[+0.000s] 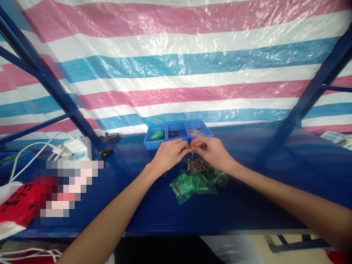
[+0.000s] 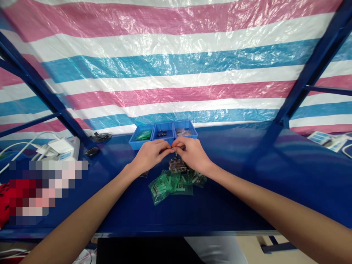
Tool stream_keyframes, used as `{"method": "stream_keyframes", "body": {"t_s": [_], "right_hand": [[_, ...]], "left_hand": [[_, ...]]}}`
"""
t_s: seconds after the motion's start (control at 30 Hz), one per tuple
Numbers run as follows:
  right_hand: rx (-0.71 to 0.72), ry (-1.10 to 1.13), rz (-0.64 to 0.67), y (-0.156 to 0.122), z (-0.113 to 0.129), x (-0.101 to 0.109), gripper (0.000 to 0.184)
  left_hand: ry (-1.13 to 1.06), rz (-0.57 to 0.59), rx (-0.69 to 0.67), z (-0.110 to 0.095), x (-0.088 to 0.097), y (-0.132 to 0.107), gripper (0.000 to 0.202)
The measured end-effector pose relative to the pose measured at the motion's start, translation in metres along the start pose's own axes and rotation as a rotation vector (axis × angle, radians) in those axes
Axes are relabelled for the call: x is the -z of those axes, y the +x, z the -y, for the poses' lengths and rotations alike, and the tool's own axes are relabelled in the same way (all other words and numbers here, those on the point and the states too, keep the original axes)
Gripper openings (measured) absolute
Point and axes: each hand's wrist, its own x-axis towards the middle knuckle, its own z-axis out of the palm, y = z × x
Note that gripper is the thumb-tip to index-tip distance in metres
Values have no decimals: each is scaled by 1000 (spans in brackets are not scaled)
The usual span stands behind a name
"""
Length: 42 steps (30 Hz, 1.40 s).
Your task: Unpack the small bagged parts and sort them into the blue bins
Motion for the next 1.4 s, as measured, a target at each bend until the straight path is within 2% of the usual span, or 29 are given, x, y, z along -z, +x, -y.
{"method": "stream_keyframes", "body": {"t_s": [0.17, 0.3, 0.6, 0.87, 1.0, 1.13, 1.23, 1.4], "right_hand": [[-100, 182, 17, 3, 0, 0, 5], [-108, 179, 12, 3, 6, 2, 4], [22, -24, 31, 4, 8, 8, 17], [133, -339, 41, 4, -4, 6, 6], [175, -443, 90, 1, -5, 6, 10], [211, -461, 117, 0, -2, 7, 16], [251, -391, 110, 1, 0, 8, 16], [228, -251, 39, 2, 1, 8, 15]], "left_hand": [[-6, -17, 6, -2, 1, 0, 24], [8, -45, 29, -5, 2, 0, 22], [-22, -41, 29, -13, 5, 1, 15], [-43, -23, -5, -7, 0, 1, 28], [-48, -23, 6, -4, -1, 0, 25], [-99, -79, 45, -4, -1, 1, 23], [-239, -162, 80, -8, 0, 3, 20], [-381, -247, 99, -15, 3, 7, 17]]}}
